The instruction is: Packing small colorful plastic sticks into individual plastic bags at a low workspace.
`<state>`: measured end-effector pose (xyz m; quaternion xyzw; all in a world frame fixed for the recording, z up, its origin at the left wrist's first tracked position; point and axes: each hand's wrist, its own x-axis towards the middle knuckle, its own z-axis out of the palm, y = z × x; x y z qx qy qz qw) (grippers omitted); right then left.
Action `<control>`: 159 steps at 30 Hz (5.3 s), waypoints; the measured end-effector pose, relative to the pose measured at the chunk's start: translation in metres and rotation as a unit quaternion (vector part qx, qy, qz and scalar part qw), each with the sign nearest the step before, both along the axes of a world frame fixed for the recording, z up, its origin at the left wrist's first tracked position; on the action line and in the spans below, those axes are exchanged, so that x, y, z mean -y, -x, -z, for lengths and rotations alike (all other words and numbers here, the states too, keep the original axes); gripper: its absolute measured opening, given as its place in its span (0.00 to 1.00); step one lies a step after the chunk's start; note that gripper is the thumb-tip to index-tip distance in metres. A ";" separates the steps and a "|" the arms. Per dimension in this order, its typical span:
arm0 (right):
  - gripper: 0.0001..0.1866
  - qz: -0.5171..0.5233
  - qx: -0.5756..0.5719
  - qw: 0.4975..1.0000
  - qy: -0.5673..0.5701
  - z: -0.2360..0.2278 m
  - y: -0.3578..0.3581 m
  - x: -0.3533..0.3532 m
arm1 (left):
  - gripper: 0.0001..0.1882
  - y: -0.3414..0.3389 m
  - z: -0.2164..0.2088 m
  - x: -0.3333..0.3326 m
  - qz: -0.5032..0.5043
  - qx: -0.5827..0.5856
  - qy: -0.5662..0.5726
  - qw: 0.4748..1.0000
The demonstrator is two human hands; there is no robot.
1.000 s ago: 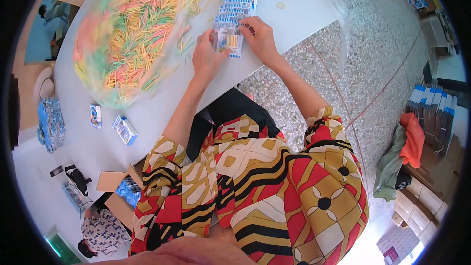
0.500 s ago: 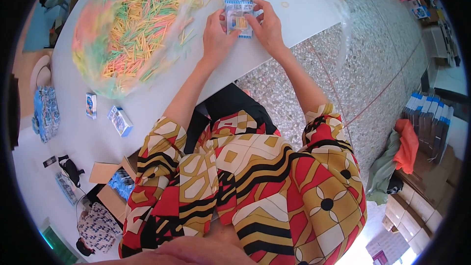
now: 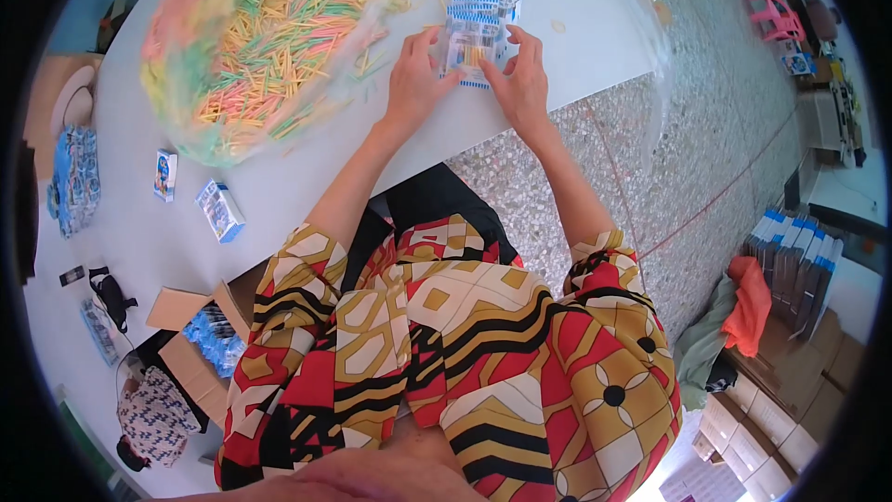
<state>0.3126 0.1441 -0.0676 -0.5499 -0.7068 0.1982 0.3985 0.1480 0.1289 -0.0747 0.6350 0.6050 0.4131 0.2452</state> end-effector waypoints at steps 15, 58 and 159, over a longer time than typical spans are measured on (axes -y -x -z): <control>0.24 -0.119 -0.019 0.991 -0.064 -0.006 0.037 0.036 | 0.27 0.263 -0.024 0.209 -0.482 -0.209 -0.106 0.844; 0.10 -0.416 -0.184 0.850 0.265 -0.033 0.148 0.060 | 0.08 0.215 -0.060 0.194 -0.327 0.272 -0.100 0.899; 0.15 -0.520 0.019 0.805 -0.286 -0.112 0.149 0.050 | 0.14 0.104 -0.067 0.171 -0.200 0.525 0.015 0.827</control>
